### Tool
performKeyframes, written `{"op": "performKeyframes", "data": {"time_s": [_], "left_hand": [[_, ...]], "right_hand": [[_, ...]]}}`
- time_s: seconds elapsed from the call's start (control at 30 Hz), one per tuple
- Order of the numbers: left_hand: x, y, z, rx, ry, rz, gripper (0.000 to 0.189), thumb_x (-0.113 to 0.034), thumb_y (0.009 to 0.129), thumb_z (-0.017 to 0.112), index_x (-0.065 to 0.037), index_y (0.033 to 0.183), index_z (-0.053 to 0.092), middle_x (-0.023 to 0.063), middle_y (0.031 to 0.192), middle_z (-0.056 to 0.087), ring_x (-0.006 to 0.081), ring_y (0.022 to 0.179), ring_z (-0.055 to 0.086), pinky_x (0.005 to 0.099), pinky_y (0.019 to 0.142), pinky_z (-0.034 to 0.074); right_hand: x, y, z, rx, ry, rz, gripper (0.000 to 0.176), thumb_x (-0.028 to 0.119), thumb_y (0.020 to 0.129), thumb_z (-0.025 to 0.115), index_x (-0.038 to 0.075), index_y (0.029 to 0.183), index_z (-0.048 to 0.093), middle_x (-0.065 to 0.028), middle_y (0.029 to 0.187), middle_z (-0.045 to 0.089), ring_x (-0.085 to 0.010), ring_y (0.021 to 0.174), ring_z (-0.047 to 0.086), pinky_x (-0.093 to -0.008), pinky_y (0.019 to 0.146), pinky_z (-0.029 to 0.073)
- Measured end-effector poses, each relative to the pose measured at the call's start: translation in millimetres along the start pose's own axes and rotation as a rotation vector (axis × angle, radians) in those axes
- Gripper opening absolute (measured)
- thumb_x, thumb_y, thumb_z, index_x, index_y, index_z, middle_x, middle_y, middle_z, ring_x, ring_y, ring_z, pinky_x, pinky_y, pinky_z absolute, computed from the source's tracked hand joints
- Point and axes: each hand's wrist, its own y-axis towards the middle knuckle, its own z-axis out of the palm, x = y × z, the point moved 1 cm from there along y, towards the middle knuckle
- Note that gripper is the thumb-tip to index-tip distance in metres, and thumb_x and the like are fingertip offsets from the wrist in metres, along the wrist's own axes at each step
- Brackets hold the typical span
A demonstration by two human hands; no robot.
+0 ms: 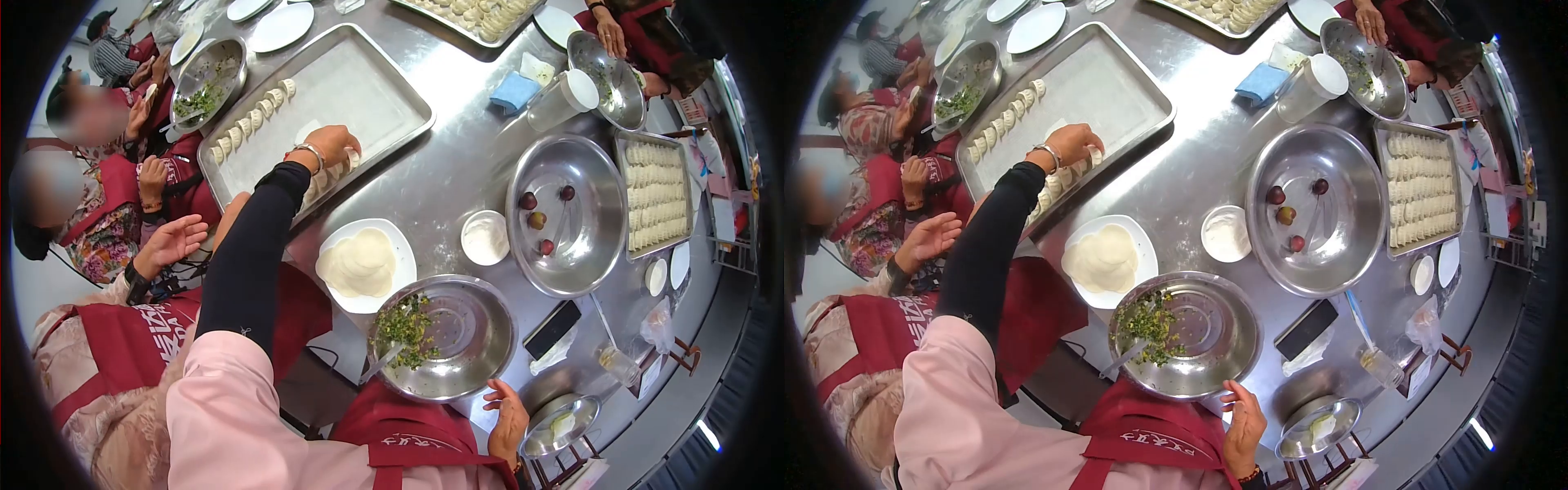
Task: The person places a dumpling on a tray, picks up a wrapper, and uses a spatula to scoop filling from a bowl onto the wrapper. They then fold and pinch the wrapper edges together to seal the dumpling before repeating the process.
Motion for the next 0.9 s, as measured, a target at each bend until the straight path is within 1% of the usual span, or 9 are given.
{"op": "performKeyframes", "data": {"time_s": [0.1, 0.2, 0.33, 0.4, 0.43, 0.53, 0.63, 0.83, 0.9], "left_hand": [[-5.5, 1.3, 0.5, -0.066, 0.124, 0.028, 0.024, -0.006, 0.077, 0.056, -0.019, 0.087, 0.073, 0.0104, 0.092, 0.062, 0.0284, 0.091, 0.061, 0.0369, 0.081, 0.048], [-12.1, 0.3, 3.4, -0.057, 0.152, 0.031, 0.026, -0.004, 0.077, 0.055, -0.019, 0.093, 0.07, 0.0098, 0.094, 0.06, 0.0288, 0.093, 0.06, 0.0373, 0.081, 0.048], [-26.4, -10.1, 6.4, -0.205, 0.203, 0.004, 0.031, -0.003, 0.076, 0.057, -0.015, 0.105, 0.061, 0.0093, 0.099, 0.06, 0.0298, 0.093, 0.059, 0.0385, 0.081, 0.048], [-44.7, -15.5, 7.2, -0.512, 0.107, 0.089, 0.023, -0.006, 0.077, 0.059, -0.012, 0.099, 0.062, 0.0092, 0.098, 0.06, 0.0294, 0.093, 0.059, 0.038, 0.08, 0.048], [-65.9, -25.8, 4.0, -0.554, 0.013, 0.074, 0.018, -0.009, 0.078, 0.061, -0.011, 0.096, 0.063, 0.0096, 0.094, 0.06, 0.0293, 0.09, 0.059, 0.0375, 0.078, 0.048], [-96.4, -53.6, 26.7, -0.553, -0.175, 0.064, 0.009, -0.012, 0.08, 0.06, -0.01, 0.088, 0.064, 0.0111, 0.084, 0.06, 0.0304, 0.081, 0.061, 0.0389, 0.07, 0.049], [-103.5, -91.8, 51.7, -0.426, -0.085, -0.085, 0.008, -0.014, 0.08, 0.06, -0.01, 0.086, 0.064, 0.0103, 0.082, 0.061, 0.0301, 0.08, 0.061, 0.0398, 0.068, 0.049], [-101.5, -126.7, 98.4, -0.441, -0.021, -0.228, 0.008, -0.016, 0.077, 0.064, -0.011, 0.081, 0.06, 0.0083, 0.078, 0.061, 0.0294, 0.077, 0.061, 0.0412, 0.065, 0.049], [-99.5, -126.6, 102.7, -0.48, -0.01, -0.203, 0.006, -0.016, 0.077, 0.063, -0.011, 0.079, 0.06, 0.0086, 0.078, 0.062, 0.029, 0.077, 0.061, 0.0411, 0.064, 0.05]], "right_hand": [[2.4, 2.6, 0.6, 0.007, -0.005, -0.008, 0.036, 0.021, 0.099, 0.042, -0.006, 0.118, 0.056, -0.0154, 0.108, 0.063, -0.0178, 0.086, 0.059, -0.0286, 0.07, 0.05], [-1.0, 3.2, -2.1, 0.004, -0.013, -0.002, 0.035, 0.02, 0.099, 0.041, -0.006, 0.118, 0.056, -0.0156, 0.108, 0.063, -0.0177, 0.086, 0.059, -0.0284, 0.07, 0.05], [-0.8, 2.2, -3.1, 0.011, -0.029, 0.008, 0.034, 0.018, 0.098, 0.04, -0.006, 0.117, 0.057, -0.0158, 0.108, 0.063, -0.0175, 0.085, 0.059, -0.0283, 0.07, 0.05], [-0.2, 3.1, -3.2, 0.01, -0.015, -0.005, 0.034, 0.017, 0.098, 0.04, -0.006, 0.117, 0.056, -0.0158, 0.108, 0.062, -0.0174, 0.085, 0.059, -0.0284, 0.07, 0.049], [0.1, 4.7, -3.1, 0.011, -0.014, -0.012, 0.034, 0.017, 0.098, 0.04, -0.006, 0.117, 0.056, -0.0158, 0.108, 0.062, -0.0174, 0.085, 0.059, -0.0284, 0.07, 0.049], [0.3, 3.4, -2.0, 0.019, 0.006, -0.011, 0.033, 0.016, 0.098, 0.04, -0.006, 0.117, 0.057, -0.0156, 0.108, 0.063, -0.0172, 0.085, 0.058, -0.0282, 0.07, 0.049], [-0.5, 1.2, -3.9, 0.008, 0.034, -0.003, 0.033, 0.016, 0.098, 0.041, -0.006, 0.117, 0.057, -0.0156, 0.108, 0.063, -0.0169, 0.085, 0.059, -0.0279, 0.07, 0.049], [-8.4, 3.3, -2.9, 0.046, 0.045, 0.054, 0.028, 0.011, 0.096, 0.046, -0.004, 0.115, 0.059, -0.0137, 0.107, 0.064, -0.0155, 0.084, 0.059, -0.0281, 0.071, 0.049], [-11.8, 11.7, 4.3, 0.133, -0.179, -0.058, 0.022, 0.003, 0.089, 0.054, -0.001, 0.11, 0.062, -0.014, 0.102, 0.066, -0.0193, 0.083, 0.062, -0.029, 0.072, 0.049]]}}
